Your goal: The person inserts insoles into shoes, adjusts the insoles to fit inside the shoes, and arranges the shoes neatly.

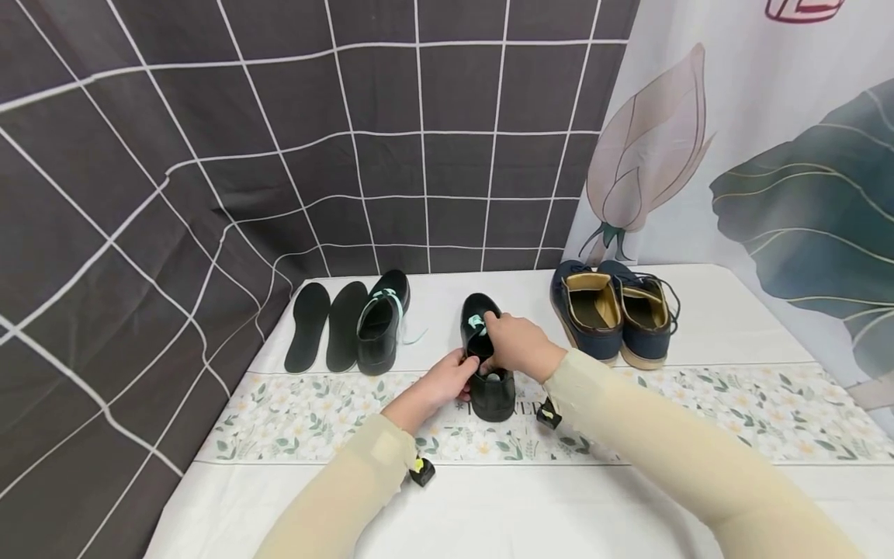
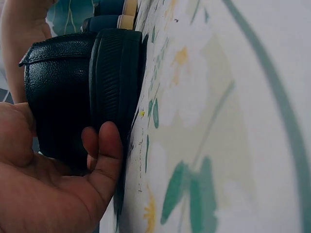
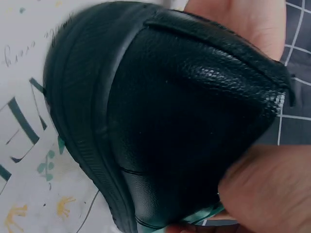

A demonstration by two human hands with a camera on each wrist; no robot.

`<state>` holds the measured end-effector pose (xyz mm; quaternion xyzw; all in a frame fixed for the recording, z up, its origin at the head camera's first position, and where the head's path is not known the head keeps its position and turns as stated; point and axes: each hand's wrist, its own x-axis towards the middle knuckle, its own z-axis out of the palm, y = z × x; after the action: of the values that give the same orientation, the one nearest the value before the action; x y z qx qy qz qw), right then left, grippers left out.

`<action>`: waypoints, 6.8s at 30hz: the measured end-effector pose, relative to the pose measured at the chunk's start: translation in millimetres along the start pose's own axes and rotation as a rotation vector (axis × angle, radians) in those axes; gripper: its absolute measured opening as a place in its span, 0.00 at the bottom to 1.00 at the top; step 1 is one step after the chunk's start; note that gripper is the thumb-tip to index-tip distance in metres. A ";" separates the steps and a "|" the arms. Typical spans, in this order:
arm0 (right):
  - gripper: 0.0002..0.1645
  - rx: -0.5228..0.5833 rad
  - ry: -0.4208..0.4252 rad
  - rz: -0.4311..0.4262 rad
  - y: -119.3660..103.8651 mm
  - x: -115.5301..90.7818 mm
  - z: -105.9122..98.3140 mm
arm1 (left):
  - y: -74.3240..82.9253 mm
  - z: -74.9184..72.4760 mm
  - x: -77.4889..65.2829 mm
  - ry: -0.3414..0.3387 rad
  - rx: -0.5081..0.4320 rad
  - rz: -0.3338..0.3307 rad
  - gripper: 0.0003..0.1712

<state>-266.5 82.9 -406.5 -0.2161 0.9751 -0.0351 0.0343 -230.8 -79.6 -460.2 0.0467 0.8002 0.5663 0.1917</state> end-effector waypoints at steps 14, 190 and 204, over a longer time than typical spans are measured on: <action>0.16 -0.183 0.102 0.056 -7.6 4.3 7.3 | -1.0 -2.8 1.0 -0.003 0.009 0.008 0.23; 0.34 0.177 -0.051 0.203 26.5 0.5 28.5 | -42.3 -188.8 -12.9 0.432 0.830 -0.288 0.40; 0.34 0.179 -0.043 0.195 27.4 1.6 28.2 | -42.9 -191.2 -2.5 0.479 0.875 -0.290 0.37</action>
<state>-277.2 105.4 -437.0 -0.1171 0.9835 -0.1141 0.0776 -291.1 -265.4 -444.7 -0.1197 0.9818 0.1410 0.0423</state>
